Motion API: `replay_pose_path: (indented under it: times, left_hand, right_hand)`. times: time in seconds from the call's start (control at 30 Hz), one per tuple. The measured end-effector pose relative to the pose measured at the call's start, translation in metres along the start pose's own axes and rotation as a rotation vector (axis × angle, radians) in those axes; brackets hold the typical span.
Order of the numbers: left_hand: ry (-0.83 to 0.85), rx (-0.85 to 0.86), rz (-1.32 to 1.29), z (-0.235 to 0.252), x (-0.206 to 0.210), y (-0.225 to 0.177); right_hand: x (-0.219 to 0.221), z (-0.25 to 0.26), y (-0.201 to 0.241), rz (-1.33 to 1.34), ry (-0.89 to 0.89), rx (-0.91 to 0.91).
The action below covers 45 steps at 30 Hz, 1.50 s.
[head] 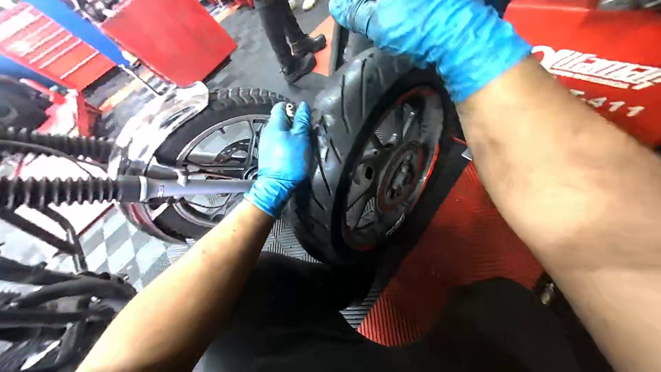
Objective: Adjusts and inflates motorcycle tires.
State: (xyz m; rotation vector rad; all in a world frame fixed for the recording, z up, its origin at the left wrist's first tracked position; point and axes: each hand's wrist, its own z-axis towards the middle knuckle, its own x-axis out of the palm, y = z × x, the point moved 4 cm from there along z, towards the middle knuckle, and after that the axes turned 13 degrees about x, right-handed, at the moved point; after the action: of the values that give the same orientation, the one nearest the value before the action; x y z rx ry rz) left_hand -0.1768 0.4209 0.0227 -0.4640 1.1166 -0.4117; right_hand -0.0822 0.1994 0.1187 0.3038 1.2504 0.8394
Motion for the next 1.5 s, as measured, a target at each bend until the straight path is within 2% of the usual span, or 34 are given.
replay_pose_path:
  times: [0.1, 0.17, 0.3, 0.37, 0.47, 0.53, 0.67, 0.73, 0.8, 0.87, 0.97, 1.07, 1.2, 1.3, 1.37, 1.5]
  left_hand:
    - [0.012, 0.055, -0.067, -0.008, -0.005, 0.018]
    - [0.06, 0.108, -0.12, -0.001, -0.008, 0.031]
    - [0.127, 0.227, 0.014, 0.03, -0.008, 0.044]
    - [0.111, 0.204, 0.063, 0.05, -0.001, 0.042]
    - [0.155, 0.11, -0.016, 0.082, 0.02, 0.032]
    - [0.19, 0.067, -0.087, 0.096, 0.037, 0.007]
    - [0.166, 0.051, -0.186, 0.086, 0.069, -0.081]
    - [0.117, 0.182, -0.212, 0.068, 0.09, -0.125]
    - [0.049, 0.404, -0.235, 0.051, 0.113, -0.165]
    - [-0.021, 0.613, -0.257, 0.032, 0.133, -0.198]
    - [0.062, 0.754, -0.313, 0.021, 0.162, -0.244]
    - [0.205, 0.769, -0.376, 0.009, 0.18, -0.282]
    - [0.361, 0.712, -0.435, -0.008, 0.187, -0.316]
    - [0.457, 0.753, -0.449, -0.022, 0.183, -0.324]
    - [0.495, 0.764, -0.447, -0.031, 0.178, -0.325]
    - [0.414, 0.753, -0.445, -0.045, 0.17, -0.322]
  right_hand:
    - [0.051, 0.04, -0.027, -0.185, 0.292, -0.063]
    - [0.065, 0.03, -0.045, -0.279, 0.339, -0.027]
    - [0.057, -0.001, -0.046, -0.335, 0.185, 0.073]
    - [0.047, -0.019, -0.048, -0.375, 0.072, 0.164]
    - [0.031, -0.053, -0.059, -0.43, -0.086, 0.25]
    - [0.015, -0.078, -0.069, -0.471, -0.171, 0.328]
    - [-0.025, -0.134, -0.11, -0.439, -0.35, 0.466]
    - [-0.046, -0.164, -0.137, -0.375, -0.434, 0.564]
    - [-0.067, -0.188, -0.166, -0.3, -0.499, 0.655]
    - [-0.087, -0.204, -0.181, -0.273, -0.48, 0.749]
    - [-0.111, -0.204, -0.178, -0.266, -0.395, 0.685]
    - [-0.119, -0.186, -0.171, -0.152, -0.408, 0.606]
    - [-0.121, -0.188, -0.19, 0.12, -0.557, 0.651]
    - [-0.129, -0.206, -0.201, 0.076, -0.606, 0.585]
    - [-0.126, -0.213, -0.188, 0.087, -0.665, 0.606]
    - [-0.11, -0.215, -0.142, 0.171, -0.715, 0.672]
